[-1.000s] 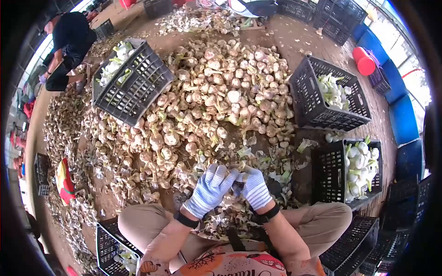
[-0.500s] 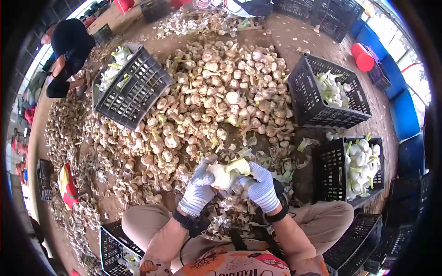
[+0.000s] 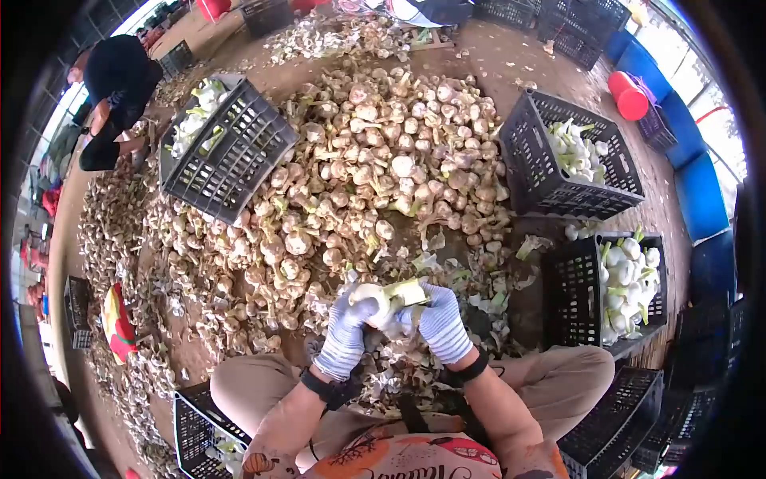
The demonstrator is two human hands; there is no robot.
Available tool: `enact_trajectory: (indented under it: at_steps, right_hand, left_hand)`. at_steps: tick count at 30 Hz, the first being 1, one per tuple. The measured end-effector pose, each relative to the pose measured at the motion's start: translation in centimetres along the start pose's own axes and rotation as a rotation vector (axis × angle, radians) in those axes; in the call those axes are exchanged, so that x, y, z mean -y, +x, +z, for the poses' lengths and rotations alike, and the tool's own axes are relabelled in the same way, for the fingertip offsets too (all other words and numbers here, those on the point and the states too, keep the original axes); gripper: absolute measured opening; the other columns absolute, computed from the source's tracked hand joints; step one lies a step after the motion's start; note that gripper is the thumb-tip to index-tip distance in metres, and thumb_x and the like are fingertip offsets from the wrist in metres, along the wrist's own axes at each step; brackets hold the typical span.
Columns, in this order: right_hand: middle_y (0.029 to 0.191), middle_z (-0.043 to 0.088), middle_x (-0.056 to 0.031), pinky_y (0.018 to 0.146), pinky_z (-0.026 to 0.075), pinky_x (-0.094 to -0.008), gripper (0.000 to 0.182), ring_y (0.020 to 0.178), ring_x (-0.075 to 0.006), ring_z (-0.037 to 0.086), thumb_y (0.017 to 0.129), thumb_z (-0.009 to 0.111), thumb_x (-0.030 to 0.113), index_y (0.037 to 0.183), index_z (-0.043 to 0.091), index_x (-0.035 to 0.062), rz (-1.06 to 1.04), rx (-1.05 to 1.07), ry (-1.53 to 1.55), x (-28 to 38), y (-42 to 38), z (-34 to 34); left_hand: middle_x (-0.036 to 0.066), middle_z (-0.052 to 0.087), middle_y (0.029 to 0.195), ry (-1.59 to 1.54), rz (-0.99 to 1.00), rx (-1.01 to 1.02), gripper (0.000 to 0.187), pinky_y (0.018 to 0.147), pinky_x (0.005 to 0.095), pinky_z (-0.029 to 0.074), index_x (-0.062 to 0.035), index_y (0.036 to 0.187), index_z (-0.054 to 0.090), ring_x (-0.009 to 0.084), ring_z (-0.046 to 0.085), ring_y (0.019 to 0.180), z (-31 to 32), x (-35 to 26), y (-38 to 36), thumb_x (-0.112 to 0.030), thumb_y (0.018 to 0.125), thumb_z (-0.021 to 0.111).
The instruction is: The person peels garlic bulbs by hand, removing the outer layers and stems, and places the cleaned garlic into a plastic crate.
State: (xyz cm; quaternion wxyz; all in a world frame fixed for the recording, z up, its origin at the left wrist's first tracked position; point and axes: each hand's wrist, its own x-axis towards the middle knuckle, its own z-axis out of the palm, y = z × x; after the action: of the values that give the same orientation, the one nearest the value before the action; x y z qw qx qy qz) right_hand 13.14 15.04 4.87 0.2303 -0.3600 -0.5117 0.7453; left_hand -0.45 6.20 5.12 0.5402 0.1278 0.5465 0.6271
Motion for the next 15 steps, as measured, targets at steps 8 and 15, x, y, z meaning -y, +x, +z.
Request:
enact_trajectory:
  at_steps: [8,15]
  right_hand:
    - [0.106,0.059,-0.0059,0.078,0.052,-0.0275,0.056,0.088,-0.0145,0.059,0.08,0.064,0.011,0.129,0.041,-0.0014,0.088,0.14,0.499,-5.2,1.1,-1.7]
    - [0.09,0.062,-0.0085,0.071,0.051,-0.0244,0.035,0.075,-0.0136,0.06,0.082,0.056,-0.004,0.116,0.049,-0.0047,0.025,-0.025,0.264,-0.1,0.0,1.4]
  left_hand:
    - [0.009,0.061,0.094,-0.27,0.003,0.122,0.065,0.069,0.0316,0.053,-0.0009,0.112,0.05,0.0193,0.062,0.079,-0.7,-1.2,0.4,-0.05,0.074,0.07]
    - [0.009,0.058,0.1,0.195,0.296,-0.019,0.075,0.084,0.0284,0.048,0.0011,0.121,0.044,0.0177,0.057,0.092,0.7,-0.2,0.7,-0.046,0.071,0.075]
